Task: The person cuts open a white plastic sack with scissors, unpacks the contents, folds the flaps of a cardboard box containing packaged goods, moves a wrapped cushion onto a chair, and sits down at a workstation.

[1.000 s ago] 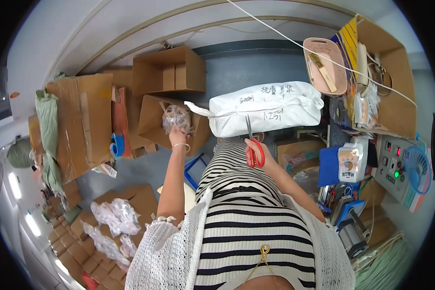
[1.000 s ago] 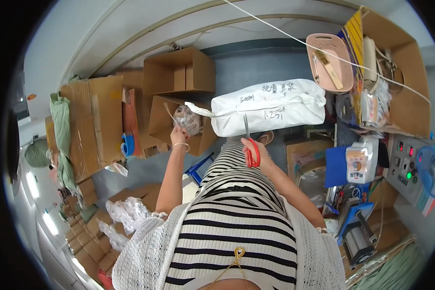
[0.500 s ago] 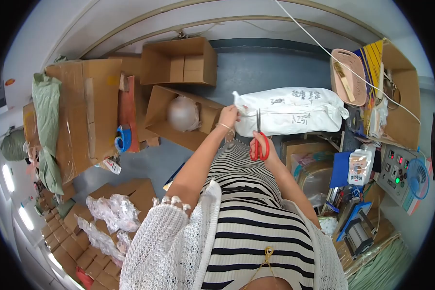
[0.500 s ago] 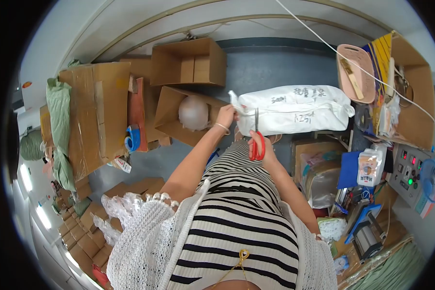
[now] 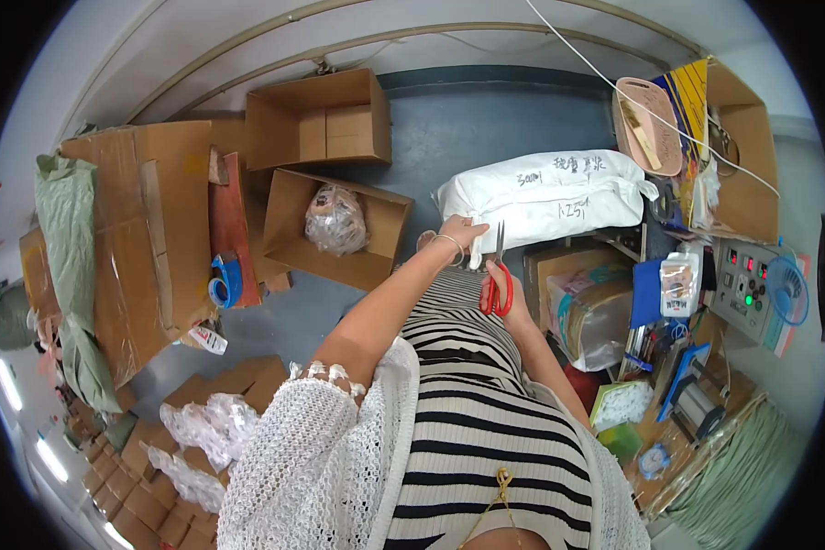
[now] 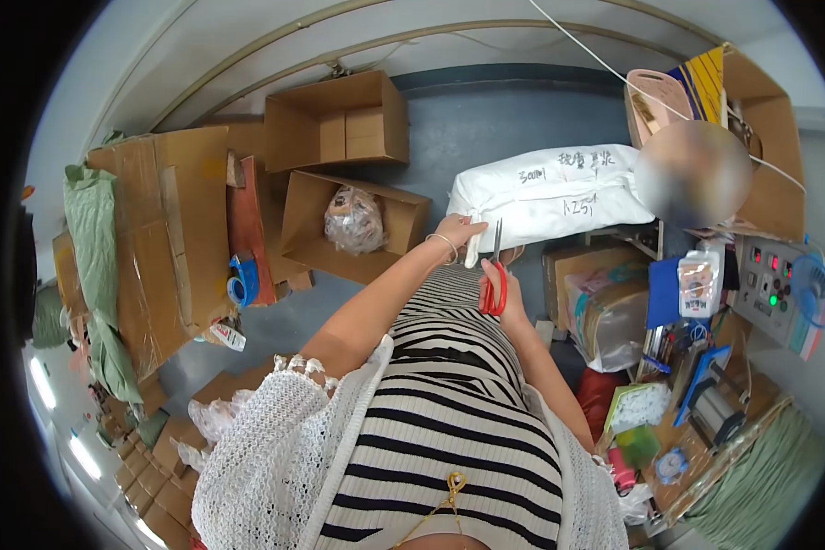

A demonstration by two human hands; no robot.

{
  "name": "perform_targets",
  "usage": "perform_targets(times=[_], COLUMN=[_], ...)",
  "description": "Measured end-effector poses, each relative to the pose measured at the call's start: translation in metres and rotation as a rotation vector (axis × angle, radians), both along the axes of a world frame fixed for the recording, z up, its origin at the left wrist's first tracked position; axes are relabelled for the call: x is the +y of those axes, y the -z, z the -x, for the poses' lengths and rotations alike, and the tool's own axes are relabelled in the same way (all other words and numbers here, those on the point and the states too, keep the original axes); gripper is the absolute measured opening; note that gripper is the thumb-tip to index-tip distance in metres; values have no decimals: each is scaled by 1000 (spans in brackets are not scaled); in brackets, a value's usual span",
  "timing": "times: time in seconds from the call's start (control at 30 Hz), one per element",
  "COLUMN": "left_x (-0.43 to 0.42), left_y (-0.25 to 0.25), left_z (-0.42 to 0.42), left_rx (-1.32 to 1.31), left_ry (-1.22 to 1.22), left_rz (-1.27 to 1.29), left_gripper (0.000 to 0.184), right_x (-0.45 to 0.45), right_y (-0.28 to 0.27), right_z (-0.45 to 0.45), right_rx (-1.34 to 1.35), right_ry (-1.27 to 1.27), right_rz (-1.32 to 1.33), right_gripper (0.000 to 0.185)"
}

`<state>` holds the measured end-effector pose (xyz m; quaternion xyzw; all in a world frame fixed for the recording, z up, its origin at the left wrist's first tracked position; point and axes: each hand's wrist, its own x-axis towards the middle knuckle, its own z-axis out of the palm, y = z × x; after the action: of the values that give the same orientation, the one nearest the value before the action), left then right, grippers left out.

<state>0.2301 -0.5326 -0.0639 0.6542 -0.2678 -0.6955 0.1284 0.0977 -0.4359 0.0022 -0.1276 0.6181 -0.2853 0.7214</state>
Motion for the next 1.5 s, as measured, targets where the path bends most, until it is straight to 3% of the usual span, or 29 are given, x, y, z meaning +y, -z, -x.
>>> perform_targets(times=[0.07, 0.13, 0.17, 0.2, 0.27, 0.37, 0.67, 1.33, 1.4, 1.5], left_x=[15, 26, 23, 25, 24, 23, 30, 31, 28, 26], left_y=[59, 54, 32, 41, 50, 39, 47, 48, 40, 33], left_z=[1, -3, -7, -8, -10, -9, -5, -8, -9, -14], left_rx=[-54, 28, 101, 103, 377, 261, -21, -174, -185, -171], left_ry=[54, -159, -231, -224, -426, -438, -312, -132, -119, -72], left_rz=[125, 229, 117, 114, -97, -34, 256, 449, 447, 454], left_gripper=[21, 33, 43, 43, 41, 42, 36, 31, 31, 32], right_x=[2, 1, 0, -2, -9, -15, -14, -34, -38, -33], right_y=[0, -2, -2, -1, -6, 0, 13, 38, 40, 32], right_z=[-3, -6, -8, -10, -16, -21, -28, -40, -34, -22], right_rx=[20, 31, 34, 53, 72, 13, 46, 75, 207, 156], right_ry=[12, -2, 5, -35, -79, -133, -153, -20, -159, -120], right_rz=[11, 34, 31, 40, 35, 53, -14, 13, 24, 142], right_gripper=[42, 42, 42, 42, 43, 43, 49, 52, 52, 51])
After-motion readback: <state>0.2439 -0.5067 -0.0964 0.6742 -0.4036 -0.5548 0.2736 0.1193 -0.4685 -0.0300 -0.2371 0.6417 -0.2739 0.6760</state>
